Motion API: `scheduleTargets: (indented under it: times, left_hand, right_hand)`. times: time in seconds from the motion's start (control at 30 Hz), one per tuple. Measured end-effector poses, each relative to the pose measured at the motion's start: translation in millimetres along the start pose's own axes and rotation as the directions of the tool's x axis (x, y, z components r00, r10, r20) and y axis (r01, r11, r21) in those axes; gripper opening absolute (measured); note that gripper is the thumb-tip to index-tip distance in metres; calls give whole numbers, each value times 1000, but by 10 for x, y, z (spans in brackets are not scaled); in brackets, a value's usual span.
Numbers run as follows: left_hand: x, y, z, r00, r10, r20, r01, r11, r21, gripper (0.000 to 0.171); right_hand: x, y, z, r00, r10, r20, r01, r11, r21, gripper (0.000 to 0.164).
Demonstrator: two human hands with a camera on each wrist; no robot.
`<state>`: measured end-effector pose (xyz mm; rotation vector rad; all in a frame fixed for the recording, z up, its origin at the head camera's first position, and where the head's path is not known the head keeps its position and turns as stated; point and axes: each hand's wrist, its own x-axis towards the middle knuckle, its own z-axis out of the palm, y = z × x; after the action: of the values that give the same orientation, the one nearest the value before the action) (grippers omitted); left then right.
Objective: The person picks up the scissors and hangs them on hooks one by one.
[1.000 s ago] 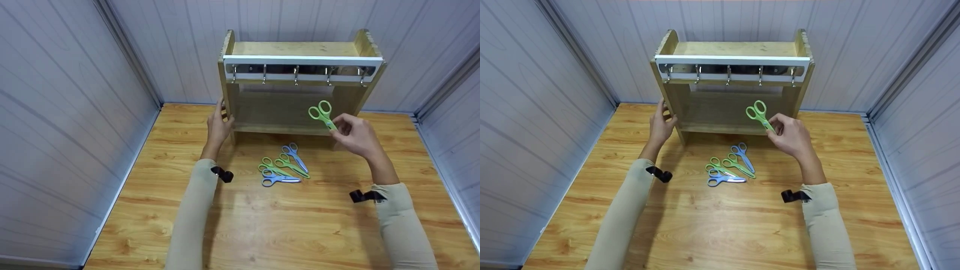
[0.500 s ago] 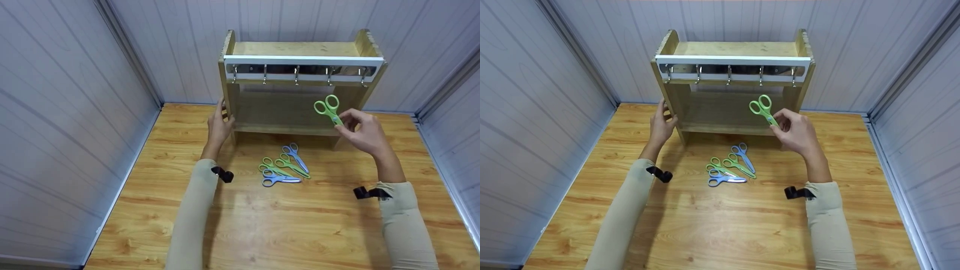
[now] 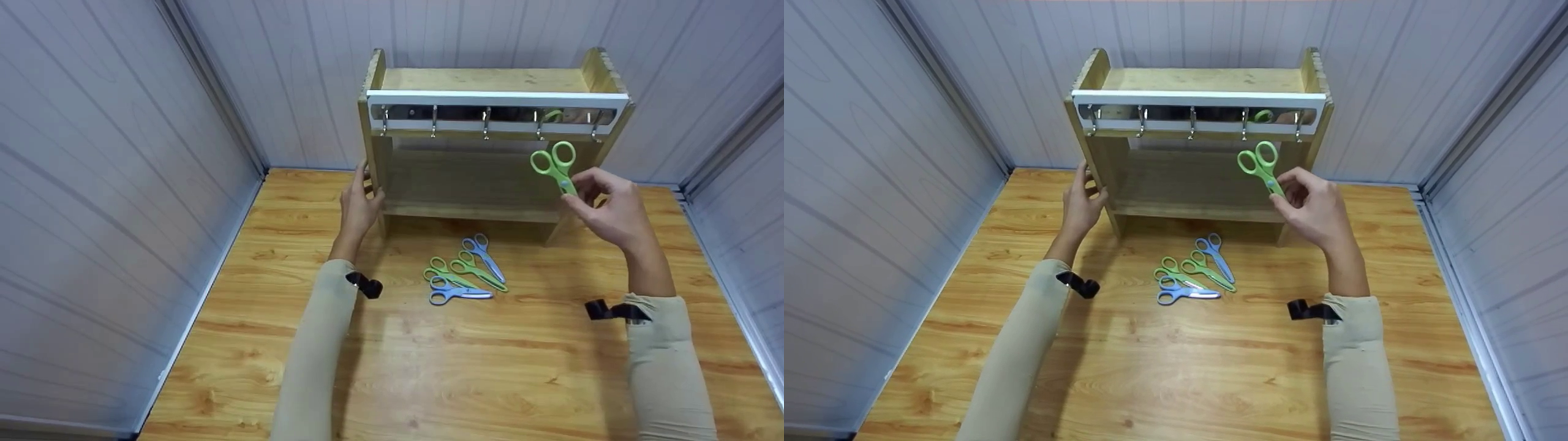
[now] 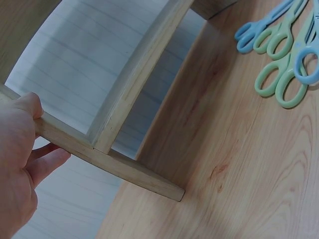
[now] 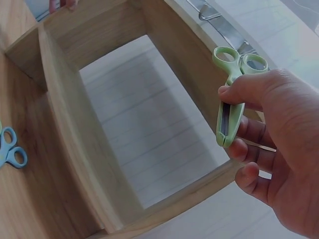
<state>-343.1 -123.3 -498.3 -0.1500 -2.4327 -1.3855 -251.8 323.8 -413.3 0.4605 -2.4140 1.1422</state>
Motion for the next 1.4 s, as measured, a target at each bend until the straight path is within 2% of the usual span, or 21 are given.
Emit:
scheduleTargets:
  times: [0.33, 0.6, 0.77, 1.4]
  left_hand:
    - [-12, 1, -6, 1000, 14, -5, -14, 1000, 1, 74]
    - [-25, 16, -22, 1000, 7, 10, -7, 1000, -7, 76]
    - [-31, 13, -26, 1000, -5, 20, 6, 1000, -17, 77]
    - [-8, 7, -12, 1000, 1, 8, -1, 1000, -17, 76]
  right_hand:
    - [11, -12, -89, 997, 23, -72, -21, 999, 24, 19]
    - [43, -39, -97, 994, 46, -102, -35, 994, 108, 17]
    - [57, -42, -99, 992, 35, -119, -17, 989, 148, 15]
    - [121, 138, -34, 981, 33, -191, 4, 981, 192, 17]
